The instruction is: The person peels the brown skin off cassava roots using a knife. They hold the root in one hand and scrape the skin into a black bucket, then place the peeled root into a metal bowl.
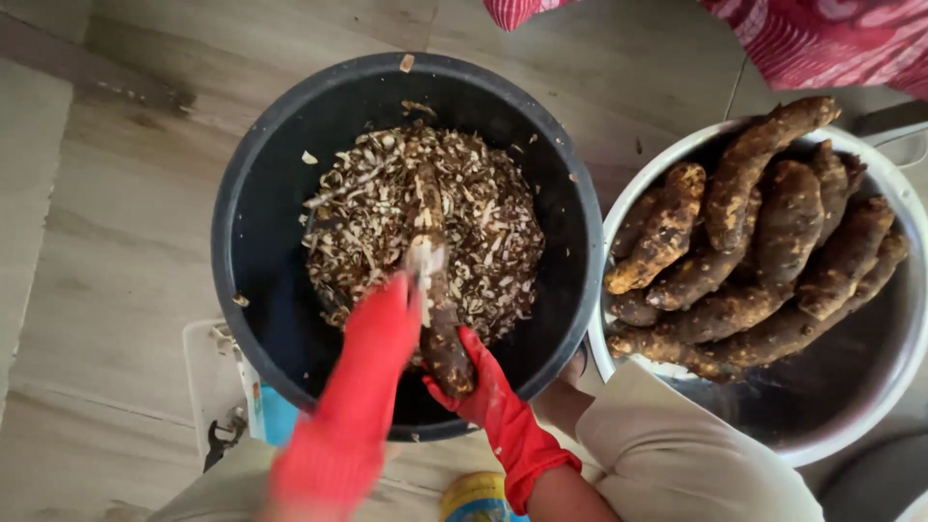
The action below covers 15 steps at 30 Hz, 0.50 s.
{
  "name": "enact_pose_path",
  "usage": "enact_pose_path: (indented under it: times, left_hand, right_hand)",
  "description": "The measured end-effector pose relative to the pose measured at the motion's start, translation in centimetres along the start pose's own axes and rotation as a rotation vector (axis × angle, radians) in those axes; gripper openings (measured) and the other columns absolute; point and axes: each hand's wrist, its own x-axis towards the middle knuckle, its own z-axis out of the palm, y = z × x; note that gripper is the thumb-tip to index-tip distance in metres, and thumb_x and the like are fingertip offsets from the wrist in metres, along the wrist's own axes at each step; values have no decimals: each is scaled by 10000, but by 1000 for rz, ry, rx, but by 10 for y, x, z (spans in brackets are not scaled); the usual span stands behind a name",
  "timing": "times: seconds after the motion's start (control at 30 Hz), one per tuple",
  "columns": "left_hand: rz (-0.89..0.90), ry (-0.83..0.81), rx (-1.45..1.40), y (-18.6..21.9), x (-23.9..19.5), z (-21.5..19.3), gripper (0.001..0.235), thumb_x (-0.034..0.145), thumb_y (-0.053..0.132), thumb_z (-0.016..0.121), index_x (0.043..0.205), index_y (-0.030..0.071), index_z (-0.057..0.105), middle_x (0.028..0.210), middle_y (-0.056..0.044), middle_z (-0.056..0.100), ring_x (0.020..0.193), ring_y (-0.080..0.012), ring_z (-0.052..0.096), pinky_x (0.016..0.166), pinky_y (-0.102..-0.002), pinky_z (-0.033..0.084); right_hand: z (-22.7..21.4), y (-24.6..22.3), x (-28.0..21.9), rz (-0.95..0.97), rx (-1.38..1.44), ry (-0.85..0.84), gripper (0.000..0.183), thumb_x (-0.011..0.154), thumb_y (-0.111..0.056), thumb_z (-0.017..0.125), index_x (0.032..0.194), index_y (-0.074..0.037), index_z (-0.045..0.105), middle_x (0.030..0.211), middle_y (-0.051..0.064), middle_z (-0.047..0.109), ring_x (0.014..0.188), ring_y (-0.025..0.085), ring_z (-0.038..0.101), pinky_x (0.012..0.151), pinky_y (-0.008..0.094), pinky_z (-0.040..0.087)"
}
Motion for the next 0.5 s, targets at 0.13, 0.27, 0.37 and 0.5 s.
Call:
enact_pose_path:
  times: [0.13,0.27,0.37,0.5]
  left_hand:
    - [-170,-209,109,-33,-71,27,414,991,517,393,1390,466,486,1284,-50,681,1206,-289,677,1017,-484,576]
    - [-56,-57,196,-5,19,36,396,1019,495,405,1336,329,574,1146,-130,684,1107,-361,709,948,-521,585]
    - [3,30,2,27,90,26,428,1050,389,420,1367,164,602,1174,-192,699,1124,-402,698,934,-541,570]
    - [-74,90,-197,-26,199,64,409,1003,454,473,1343,249,574,1215,-146,704,1174,-390,670,971,-535,548]
  right_hand:
    - [12,7,-17,-102,-34,97,636,685,-565,869,1034,-48,745,951,246,761,776,481,729,699,567,636]
    - [13,17,-13,-251,-41,146,614,693,-483,914,1096,-68,707,961,268,733,777,505,718,718,629,617]
    - [14,14,-11,-285,-39,148,600,727,-440,919,1156,-83,698,1024,271,719,837,523,708,789,662,596]
    - [12,10,3,-315,28,144,672,704,-263,970,1279,-123,653,1200,248,674,1027,512,675,894,693,532]
